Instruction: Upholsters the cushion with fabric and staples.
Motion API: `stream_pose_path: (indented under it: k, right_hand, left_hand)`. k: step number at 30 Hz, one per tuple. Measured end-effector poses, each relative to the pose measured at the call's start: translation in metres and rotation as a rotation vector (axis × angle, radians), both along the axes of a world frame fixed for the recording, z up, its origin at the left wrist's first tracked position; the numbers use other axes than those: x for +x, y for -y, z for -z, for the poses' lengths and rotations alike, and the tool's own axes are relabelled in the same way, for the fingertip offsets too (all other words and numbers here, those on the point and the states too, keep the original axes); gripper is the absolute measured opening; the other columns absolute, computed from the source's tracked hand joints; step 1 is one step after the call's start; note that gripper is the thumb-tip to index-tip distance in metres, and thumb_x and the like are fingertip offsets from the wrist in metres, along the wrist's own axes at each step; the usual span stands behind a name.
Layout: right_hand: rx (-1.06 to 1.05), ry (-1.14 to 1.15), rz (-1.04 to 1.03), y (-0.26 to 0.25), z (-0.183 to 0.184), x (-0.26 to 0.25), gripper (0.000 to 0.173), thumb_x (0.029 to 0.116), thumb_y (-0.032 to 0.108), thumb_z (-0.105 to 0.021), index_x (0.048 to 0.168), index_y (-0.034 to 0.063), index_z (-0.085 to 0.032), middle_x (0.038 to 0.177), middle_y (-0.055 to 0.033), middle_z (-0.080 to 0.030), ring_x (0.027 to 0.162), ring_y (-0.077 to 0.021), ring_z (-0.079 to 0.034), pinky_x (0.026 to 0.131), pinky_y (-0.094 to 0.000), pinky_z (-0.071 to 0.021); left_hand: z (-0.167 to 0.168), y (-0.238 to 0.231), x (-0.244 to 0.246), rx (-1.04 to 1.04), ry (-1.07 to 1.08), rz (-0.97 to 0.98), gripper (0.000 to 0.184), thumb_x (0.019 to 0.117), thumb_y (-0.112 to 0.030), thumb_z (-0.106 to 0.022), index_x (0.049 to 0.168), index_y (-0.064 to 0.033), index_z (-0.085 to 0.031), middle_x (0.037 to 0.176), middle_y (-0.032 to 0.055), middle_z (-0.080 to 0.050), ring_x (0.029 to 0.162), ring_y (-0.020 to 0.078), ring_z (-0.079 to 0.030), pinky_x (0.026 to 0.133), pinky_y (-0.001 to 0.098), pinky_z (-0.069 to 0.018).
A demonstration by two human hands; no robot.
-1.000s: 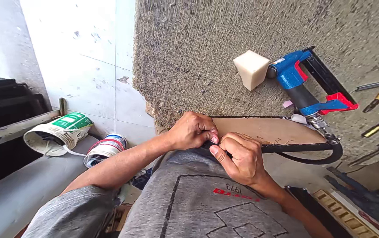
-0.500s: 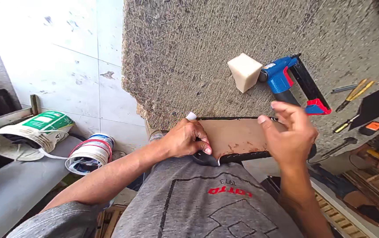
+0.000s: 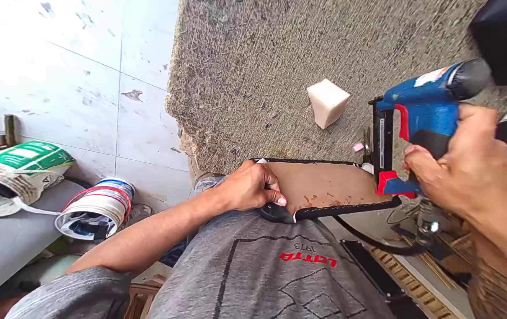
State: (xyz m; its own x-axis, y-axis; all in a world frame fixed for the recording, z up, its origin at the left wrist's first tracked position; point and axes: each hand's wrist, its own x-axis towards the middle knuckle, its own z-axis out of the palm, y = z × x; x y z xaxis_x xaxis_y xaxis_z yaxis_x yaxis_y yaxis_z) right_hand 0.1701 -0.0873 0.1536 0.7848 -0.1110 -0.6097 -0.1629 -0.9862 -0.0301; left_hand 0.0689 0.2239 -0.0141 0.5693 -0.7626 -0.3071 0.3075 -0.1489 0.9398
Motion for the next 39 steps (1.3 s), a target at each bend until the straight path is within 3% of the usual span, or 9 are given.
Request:
stream_pose_path:
  k: [2, 4, 6, 12, 20, 28, 32, 35, 39]
  right_hand:
    - [0.258, -0.115, 0.066, -0.019, -0.044, -0.007, 0.060, 0.0945, 0.054, -0.063, 0.142, 0.0236, -0.043, 0.089, -0.0020, -0.068, 0.068, -0.0176, -0.070, 0.056, -0.0413, -0.0608]
    - [0.528, -0.337, 0.184, -0.045, -0.071, -0.010, 0.048, 0.0964, 0.046, -0.065, 0.137, 0.0235, -0.052, 0.091, 0.0012, -0.070, 0.070, -0.0131, -0.069, 0.058, -0.0324, -0.0609]
    - [0.648, -0.545, 0.264, -0.070, -0.074, -0.012, 0.045, 0.0979, 0.038, -0.064, 0.139, 0.0226, -0.052, 0.095, 0.0012, -0.071, 0.069, -0.0122, -0.069, 0.056, -0.0297, -0.0616]
    - [0.567, -0.777, 0.323, -0.099, -0.055, -0.019, 0.038, 0.0978, 0.036, -0.061, 0.133, 0.0276, -0.050, 0.082, 0.0044, -0.067, 0.055, -0.0102, -0.065, 0.044, -0.0280, -0.0583]
    - [0.460, -0.822, 0.335, -0.111, -0.053, -0.017, 0.040, 0.0957, 0.036, -0.061, 0.133, 0.0299, -0.049, 0.081, 0.0054, -0.066, 0.055, -0.0101, -0.065, 0.046, -0.0285, -0.0591]
    - [0.610, -0.845, 0.468, -0.096, -0.043, -0.015, 0.038, 0.0968, 0.029, -0.061, 0.133, 0.0237, -0.052, 0.088, -0.0036, -0.069, 0.055, -0.0165, -0.065, 0.046, -0.0305, -0.0586]
    - [0.566, -0.938, 0.434, -0.097, -0.037, -0.010, 0.035, 0.0970, 0.028, -0.060, 0.131, 0.0247, -0.050, 0.079, -0.0019, -0.066, 0.053, -0.0149, -0.064, 0.045, -0.0294, -0.0571]
    - [0.571, -0.887, 0.372, -0.092, -0.040, -0.011, 0.037, 0.0964, 0.032, -0.061, 0.131, 0.0270, -0.051, 0.078, 0.0018, -0.066, 0.053, -0.0125, -0.064, 0.045, -0.0284, -0.0578]
    - [0.624, -0.878, 0.410, -0.079, -0.042, -0.014, 0.038, 0.0978, 0.031, -0.061, 0.134, 0.0263, -0.050, 0.088, -0.0001, -0.069, 0.056, -0.0143, -0.066, 0.046, -0.0295, -0.0586]
  left_hand:
    - [0.000, 0.000, 0.001, -0.001, -0.004, 0.005, 0.036, 0.0919, -0.049, -0.072, 0.081, -0.0142, -0.076, 0.091, -0.0010, -0.075, 0.091, 0.0073, -0.069, 0.081, 0.0347, -0.0545]
    - [0.000, 0.000, 0.002, -0.002, -0.002, 0.000, 0.036, 0.0920, -0.048, -0.072, 0.080, -0.0143, -0.076, 0.088, -0.0012, -0.075, 0.088, 0.0072, -0.069, 0.079, 0.0352, -0.0544]
    - [0.000, 0.000, 0.003, -0.001, 0.006, -0.006, 0.036, 0.0921, -0.046, -0.071, 0.077, -0.0139, -0.074, 0.081, -0.0016, -0.072, 0.079, 0.0073, -0.066, 0.072, 0.0353, -0.0520]
    - [0.000, -0.001, 0.001, -0.001, 0.022, -0.016, 0.033, 0.0933, -0.039, -0.068, 0.071, -0.0137, -0.069, 0.072, -0.0023, -0.066, 0.069, 0.0079, -0.061, 0.064, 0.0355, -0.0471]
    - [-0.001, -0.001, 0.000, 0.009, 0.038, -0.022, 0.032, 0.0937, -0.035, -0.066, 0.071, -0.0135, -0.068, 0.071, -0.0021, -0.065, 0.069, 0.0086, -0.061, 0.063, 0.0359, -0.0469]
    - [-0.004, -0.002, 0.001, 0.019, 0.022, -0.018, 0.031, 0.0943, -0.035, -0.065, 0.073, -0.0137, -0.069, 0.071, -0.0025, -0.065, 0.067, 0.0077, -0.060, 0.062, 0.0344, -0.0459]
    - [-0.006, -0.001, -0.002, 0.028, 0.054, -0.011, 0.029, 0.0921, -0.031, -0.065, 0.070, -0.0129, -0.066, 0.069, -0.0011, -0.063, 0.066, 0.0100, -0.059, 0.060, 0.0362, -0.0447]
    - [-0.005, -0.002, -0.003, 0.022, 0.053, -0.053, 0.031, 0.0945, -0.035, -0.065, 0.074, -0.0125, -0.069, 0.074, -0.0004, -0.068, 0.071, 0.0093, -0.063, 0.064, 0.0350, -0.0486]
    - [-0.005, -0.002, -0.002, 0.040, 0.024, -0.055, 0.033, 0.0956, -0.043, -0.065, 0.079, -0.0149, -0.075, 0.085, -0.0022, -0.075, 0.081, 0.0054, -0.068, 0.073, 0.0336, -0.0538]
